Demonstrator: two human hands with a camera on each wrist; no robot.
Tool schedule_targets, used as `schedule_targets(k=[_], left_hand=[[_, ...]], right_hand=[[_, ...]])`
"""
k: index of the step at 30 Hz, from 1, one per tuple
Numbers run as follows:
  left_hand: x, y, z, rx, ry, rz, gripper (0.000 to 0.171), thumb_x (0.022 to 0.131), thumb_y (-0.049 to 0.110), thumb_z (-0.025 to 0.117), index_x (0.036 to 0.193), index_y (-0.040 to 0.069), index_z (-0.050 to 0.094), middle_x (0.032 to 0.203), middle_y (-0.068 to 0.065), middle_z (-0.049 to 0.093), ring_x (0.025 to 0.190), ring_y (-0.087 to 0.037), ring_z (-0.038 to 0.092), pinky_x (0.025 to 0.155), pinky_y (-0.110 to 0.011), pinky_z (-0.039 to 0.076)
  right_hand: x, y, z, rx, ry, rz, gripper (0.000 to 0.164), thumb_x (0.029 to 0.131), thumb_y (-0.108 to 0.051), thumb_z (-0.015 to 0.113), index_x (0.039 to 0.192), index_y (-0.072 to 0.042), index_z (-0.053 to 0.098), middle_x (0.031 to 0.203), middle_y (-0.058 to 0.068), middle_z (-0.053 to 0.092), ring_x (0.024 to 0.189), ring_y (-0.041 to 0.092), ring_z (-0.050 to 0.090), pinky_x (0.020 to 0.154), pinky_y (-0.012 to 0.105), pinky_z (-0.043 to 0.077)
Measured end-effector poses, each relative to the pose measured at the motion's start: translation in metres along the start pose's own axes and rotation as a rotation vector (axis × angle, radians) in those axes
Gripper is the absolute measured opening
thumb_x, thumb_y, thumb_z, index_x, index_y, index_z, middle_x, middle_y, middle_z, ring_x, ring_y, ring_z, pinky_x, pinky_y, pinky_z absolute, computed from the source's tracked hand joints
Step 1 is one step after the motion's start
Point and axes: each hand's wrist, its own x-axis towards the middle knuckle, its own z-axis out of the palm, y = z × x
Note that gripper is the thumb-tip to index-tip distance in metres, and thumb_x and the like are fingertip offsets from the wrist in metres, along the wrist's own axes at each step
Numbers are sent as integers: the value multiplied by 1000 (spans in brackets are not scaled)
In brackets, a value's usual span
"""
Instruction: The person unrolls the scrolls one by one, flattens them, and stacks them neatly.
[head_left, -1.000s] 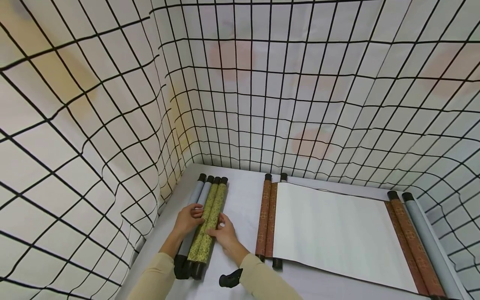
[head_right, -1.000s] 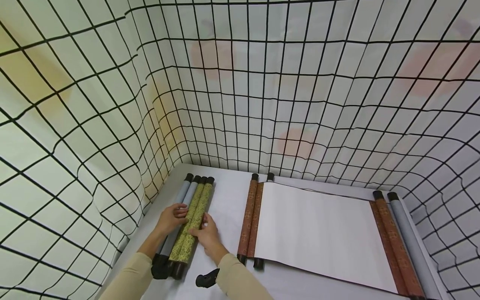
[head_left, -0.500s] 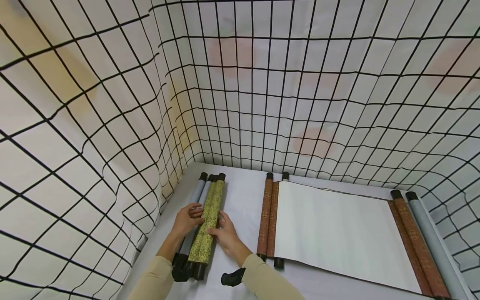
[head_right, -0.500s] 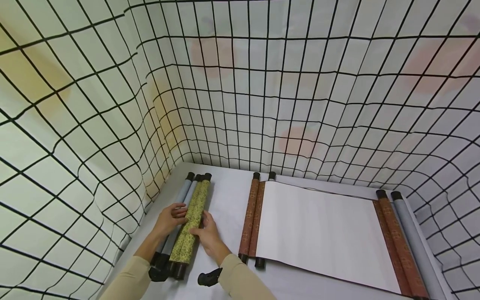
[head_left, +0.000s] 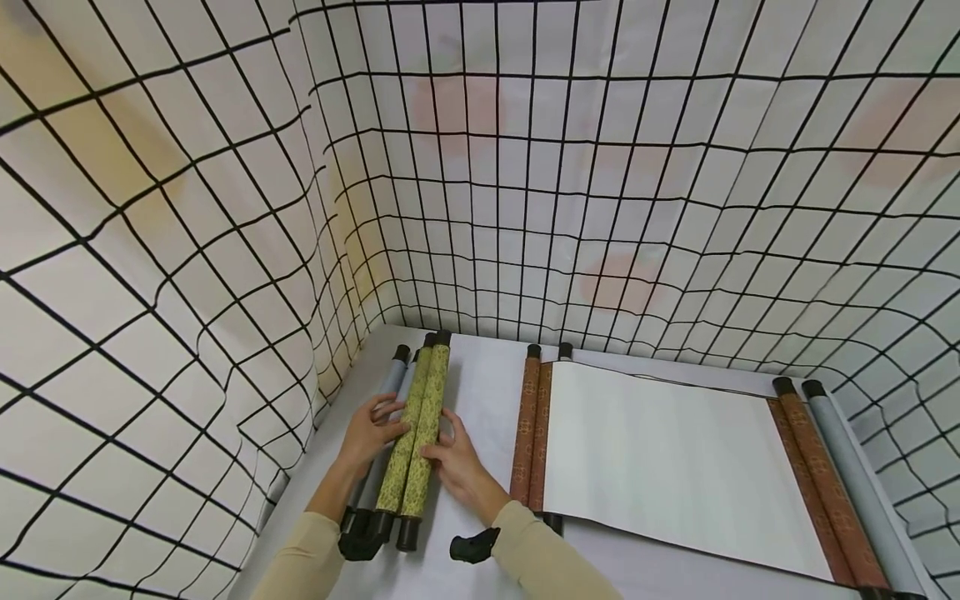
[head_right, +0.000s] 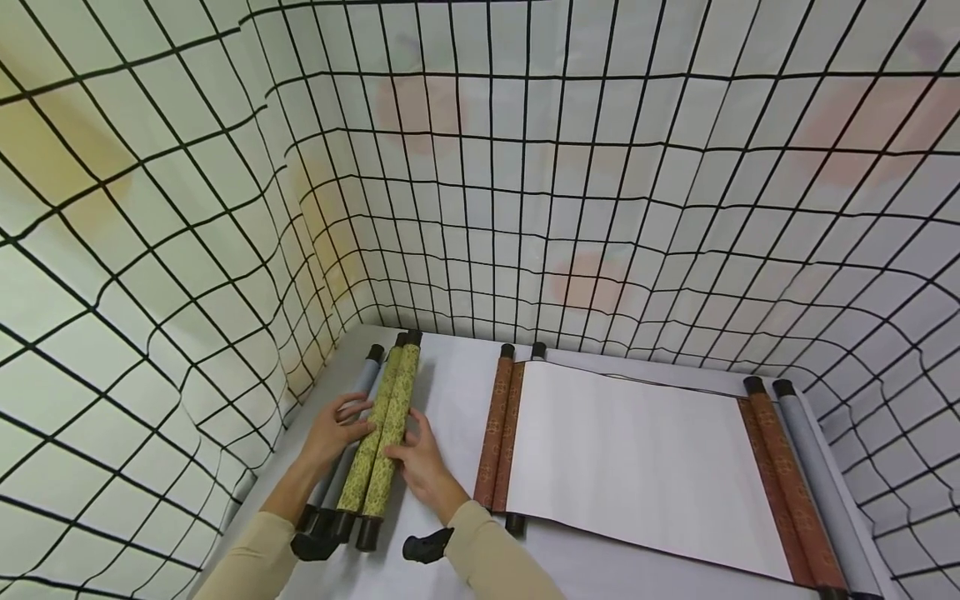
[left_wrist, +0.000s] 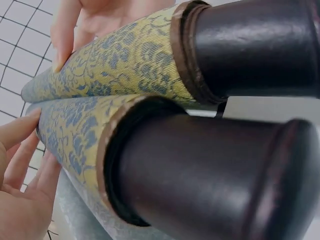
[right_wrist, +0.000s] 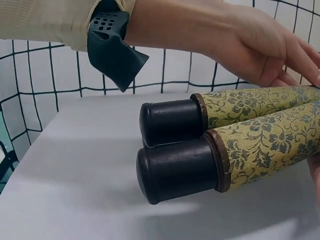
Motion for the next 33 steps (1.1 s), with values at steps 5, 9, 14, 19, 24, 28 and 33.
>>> schedule_targets(k=[5,9,14,19,24,28,33], left_hand=[[1,6,1,14,-5,-32,72,90,3,80,153,3,45,145,-24,53,130,-43,54,99,-50,51],[4,10,6,-10,-54,-81,69,91,6,81,151,-3,48,148,-25,50,135,-43,49,107,-54,43],[8,11,14,-79,-128,-116,66,93,9,78,149,-8,47,145,-27,52,136,-41,48,110,-52,40],[9,13,26,-162,-150,-122,62,95,6,75,149,-4,46,143,-25,53,130,-34,53,104,-42,46],[11,17,43,-223,-117,-131,54,95,3,75,141,-1,47,133,-24,57,110,-25,64,95,-37,50],[12,23,60,-294,-121,-106,50,93,-6,73,136,-4,47,125,-23,64,104,-24,67,87,-33,55],[14,30,84,-337,-140,-89,52,91,-9,73,137,-5,48,124,-24,66,102,-25,69,84,-33,56]], right_hand=[[0,-6,-2,-4,-8,-15,94,93,13,66,165,-18,16,142,20,53,99,25,63,80,35,52],[-3,-13,-6,-21,-42,-40,93,92,15,65,164,-18,17,143,20,54,111,29,63,84,36,53],[-9,-22,-13,-38,-72,-47,92,91,17,62,164,-17,18,145,21,53,118,32,61,89,38,53],[-16,-38,-18,-56,-55,-29,93,92,16,63,165,-18,19,148,21,49,120,33,60,92,41,53],[-24,-55,-24,-124,-28,-37,92,92,13,65,166,-17,19,145,23,45,118,33,60,91,41,53],[-29,-65,-33,-196,4,-60,91,91,11,67,165,-15,22,138,24,44,114,32,61,87,38,54],[-39,-78,-46,-272,25,-107,88,93,7,64,165,-9,18,136,25,44,111,32,61,84,38,54]])
